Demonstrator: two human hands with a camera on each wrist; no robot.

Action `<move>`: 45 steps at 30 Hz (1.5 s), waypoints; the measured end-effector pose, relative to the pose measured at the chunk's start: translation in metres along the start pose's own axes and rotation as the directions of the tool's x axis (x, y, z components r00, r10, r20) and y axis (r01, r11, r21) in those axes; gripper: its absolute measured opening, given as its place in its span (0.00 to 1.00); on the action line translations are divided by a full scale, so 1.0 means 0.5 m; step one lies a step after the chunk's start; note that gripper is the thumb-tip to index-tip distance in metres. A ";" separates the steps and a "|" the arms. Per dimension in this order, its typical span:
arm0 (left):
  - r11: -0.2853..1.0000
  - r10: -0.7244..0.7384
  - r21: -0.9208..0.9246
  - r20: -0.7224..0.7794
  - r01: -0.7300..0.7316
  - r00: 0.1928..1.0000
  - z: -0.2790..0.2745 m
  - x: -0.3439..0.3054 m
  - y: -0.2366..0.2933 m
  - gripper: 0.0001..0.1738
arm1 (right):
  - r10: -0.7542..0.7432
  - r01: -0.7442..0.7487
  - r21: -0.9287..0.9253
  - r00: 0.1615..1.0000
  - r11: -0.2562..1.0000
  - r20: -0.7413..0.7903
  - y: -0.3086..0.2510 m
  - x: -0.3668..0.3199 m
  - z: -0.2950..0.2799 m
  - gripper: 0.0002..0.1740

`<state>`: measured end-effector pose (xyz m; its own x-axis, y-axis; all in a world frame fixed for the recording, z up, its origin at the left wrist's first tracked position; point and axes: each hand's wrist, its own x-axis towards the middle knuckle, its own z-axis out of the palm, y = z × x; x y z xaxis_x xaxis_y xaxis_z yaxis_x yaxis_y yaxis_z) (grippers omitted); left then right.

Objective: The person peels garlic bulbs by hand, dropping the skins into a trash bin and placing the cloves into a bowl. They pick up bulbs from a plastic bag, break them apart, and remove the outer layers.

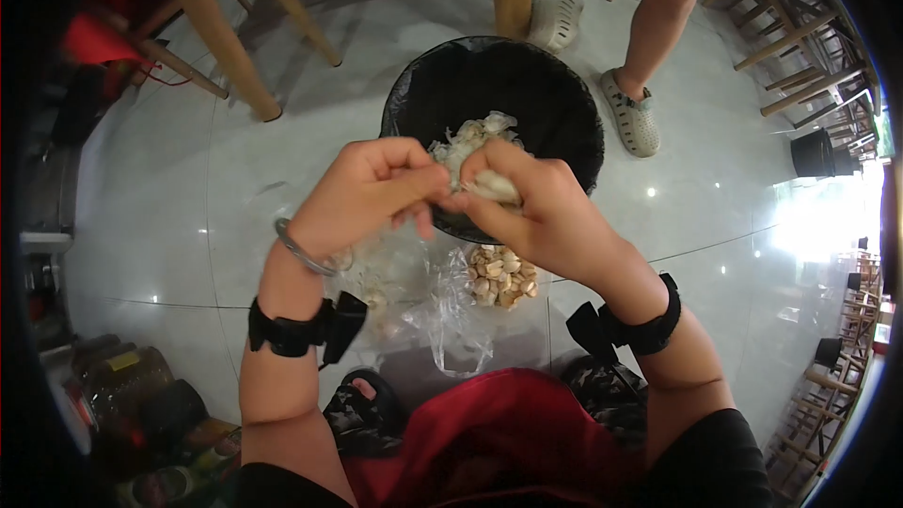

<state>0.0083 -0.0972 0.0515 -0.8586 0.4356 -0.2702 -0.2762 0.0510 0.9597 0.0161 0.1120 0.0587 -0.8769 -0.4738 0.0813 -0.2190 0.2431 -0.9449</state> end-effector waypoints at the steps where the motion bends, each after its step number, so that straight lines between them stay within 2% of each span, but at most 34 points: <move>1: 0.995 -0.095 0.041 0.019 0.094 0.995 -0.021 -0.013 0.015 0.14 | -0.041 0.042 -0.004 0.994 0.999 0.100 -0.005 -0.003 -0.001 0.07; 2: 0.979 -0.189 0.083 0.036 0.186 0.981 -0.046 -0.025 0.022 0.16 | 0.017 -0.020 0.009 0.959 1.000 0.281 -0.008 -0.008 -0.002 0.07; 3: 0.952 -0.243 0.191 -0.007 0.240 0.970 -0.085 -0.033 -0.002 0.21 | 0.080 -0.089 0.000 0.890 0.996 0.449 -0.008 -0.015 0.003 0.07; 4: 0.895 -0.352 0.280 -0.038 0.348 0.935 -0.114 -0.037 -0.027 0.21 | 0.136 -0.154 -0.022 0.788 0.988 0.600 -0.008 -0.023 0.009 0.08; 6: 0.722 -0.541 0.437 -0.127 0.536 0.832 -0.156 -0.039 -0.083 0.19 | 0.229 -0.125 -0.193 0.588 0.973 0.775 0.035 -0.045 0.036 0.09; 8: 0.538 -0.725 0.488 -0.146 0.687 0.673 -0.172 -0.041 -0.167 0.19 | 0.268 -0.095 -0.256 0.508 0.962 0.819 0.136 -0.072 0.073 0.11; 10: 0.339 -0.830 0.572 -0.191 0.746 0.524 -0.170 -0.048 -0.275 0.18 | 0.340 0.031 -0.434 0.574 0.900 0.745 0.227 -0.109 0.099 0.12; 12: 0.157 -0.831 0.769 -0.236 0.619 0.504 -0.171 -0.055 -0.381 0.17 | 0.551 0.038 -0.681 0.554 0.732 0.624 0.263 -0.132 0.117 0.15; 13: 0.057 -0.749 0.781 -0.379 0.622 0.544 -0.174 -0.057 -0.418 0.17 | 0.642 0.043 -0.783 0.546 0.621 0.539 0.260 -0.132 0.122 0.16; 15: -0.133 -0.517 0.760 -0.601 0.637 0.609 -0.175 -0.057 -0.472 0.18 | 0.576 0.029 -0.715 0.570 0.699 0.586 0.238 -0.113 0.106 0.19; 18: -0.028 -0.391 0.624 -0.726 0.781 0.566 -0.163 -0.048 -0.412 0.27 | 0.462 0.056 -0.611 0.602 0.790 0.651 0.158 -0.090 0.081 0.18; 19: -0.061 -0.430 0.585 -0.747 0.809 0.507 -0.166 -0.041 -0.416 0.36 | 0.414 0.077 -0.572 0.613 0.817 0.673 0.128 -0.079 0.078 0.17; 22: 0.126 -0.330 0.507 -0.789 0.853 0.518 -0.174 -0.062 -0.455 0.47 | 0.213 0.144 -0.419 0.689 0.897 0.693 0.049 -0.078 0.083 0.18; 24: 0.071 -0.317 0.510 -0.804 0.857 0.504 -0.163 -0.070 -0.456 0.48 | 0.075 0.185 -0.313 0.744 0.932 0.664 0.022 -0.080 0.088 0.18; 25: 0.043 -0.311 0.509 -0.811 0.860 0.496 -0.156 -0.072 -0.449 0.48 | 0.101 0.181 -0.333 0.729 0.926 0.677 0.006 -0.076 0.082 0.17; 27: -0.016 -0.294 0.505 -0.827 0.863 0.479 -0.136 -0.073 -0.428 0.36 | 0.151 0.172 -0.368 0.696 0.914 0.702 -0.022 -0.068 0.071 0.17; 28: -0.047 -0.283 0.501 -0.836 0.864 0.469 -0.129 -0.075 -0.422 0.30 | 0.155 0.174 -0.385 0.711 0.906 0.686 -0.025 -0.069 0.066 0.17; 30: -0.008 -0.159 0.531 -0.837 0.847 0.523 -0.156 -0.082 -0.479 0.26 | 0.160 0.182 -0.423 0.739 0.888 0.655 -0.027 -0.071 0.049 0.17; 31: 0.010 -0.096 0.548 -0.832 0.836 0.547 -0.163 -0.084 -0.493 0.23 | 0.134 0.204 -0.434 0.764 0.878 0.631 -0.033 -0.071 0.043 0.17; 33: 0.040 -0.080 0.576 -0.813 0.817 0.577 -0.169 -0.083 -0.513 0.21 | 0.083 0.244 -0.460 0.808 0.854 0.583 -0.047 -0.068 0.029 0.16; 37: 0.060 -0.074 0.576 -0.812 0.815 0.579 -0.173 -0.080 -0.531 0.20 | 0.022 0.161 -0.367 0.895 0.916 0.446 -0.064 -0.048 0.002 0.13; 40: 0.052 -0.092 0.648 -0.755 0.760 0.649 -0.178 -0.068 -0.534 0.21 | -0.069 0.203 -0.382 0.940 0.902 0.335 -0.064 -0.039 -0.017 0.12; 43: 0.036 -0.239 0.656 -0.726 0.754 0.644 -0.201 -0.037 -0.508 0.25 | -0.133 0.239 -0.371 0.948 0.897 0.289 -0.070 -0.035 -0.035 0.11; 44: 0.178 -0.493 0.639 -0.600 0.748 0.630 -0.213 -0.030 -0.476 0.25 | -0.156 0.248 -0.358 0.951 0.900 0.266 -0.069 -0.033 -0.039 0.11; 45: 0.308 -0.696 0.581 -0.403 0.754 0.595 -0.206 -0.030 -0.363 0.25 | -0.178 0.256 -0.345 0.954 0.903 0.242 -0.067 -0.030 -0.045 0.11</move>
<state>0.0268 -0.2054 -0.1263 -0.4922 -0.1384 -0.8594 -0.4815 0.8658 0.1363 0.0273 0.1299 0.0963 -0.6938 -0.7002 0.1686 -0.5697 0.3904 -0.7232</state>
